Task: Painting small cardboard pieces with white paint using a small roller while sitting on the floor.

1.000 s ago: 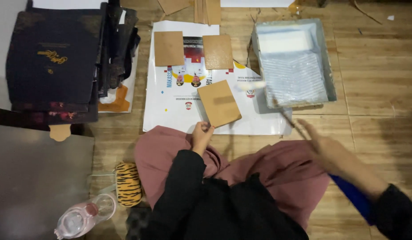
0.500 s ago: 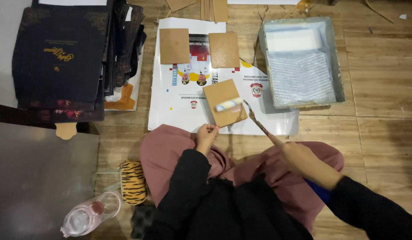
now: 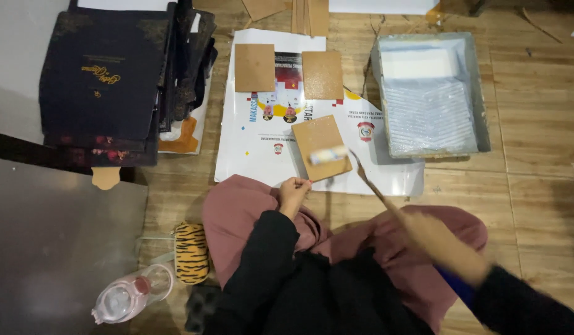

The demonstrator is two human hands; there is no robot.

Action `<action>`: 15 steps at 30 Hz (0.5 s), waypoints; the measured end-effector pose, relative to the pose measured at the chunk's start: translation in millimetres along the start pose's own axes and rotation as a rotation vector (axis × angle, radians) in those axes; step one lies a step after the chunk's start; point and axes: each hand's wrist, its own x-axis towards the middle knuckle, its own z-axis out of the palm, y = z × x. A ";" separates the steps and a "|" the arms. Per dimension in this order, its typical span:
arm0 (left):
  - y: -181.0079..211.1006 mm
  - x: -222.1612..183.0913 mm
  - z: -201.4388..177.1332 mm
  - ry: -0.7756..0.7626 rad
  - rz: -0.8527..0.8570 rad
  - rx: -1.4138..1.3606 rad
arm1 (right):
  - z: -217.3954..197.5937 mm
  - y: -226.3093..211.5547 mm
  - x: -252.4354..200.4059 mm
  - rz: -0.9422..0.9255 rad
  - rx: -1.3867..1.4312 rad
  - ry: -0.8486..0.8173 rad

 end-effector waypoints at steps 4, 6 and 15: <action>33.1 -26.0 -11.5 -0.012 -0.033 -0.065 | 7.2 9.2 -36.3 0.108 -0.719 -0.095; 36.1 -27.1 -11.6 -0.031 -0.057 -0.135 | 3.6 1.6 -35.2 0.061 -0.671 -0.011; -19.7 12.5 6.8 0.003 -0.007 -0.067 | -6.2 1.7 86.7 -0.006 -0.644 0.130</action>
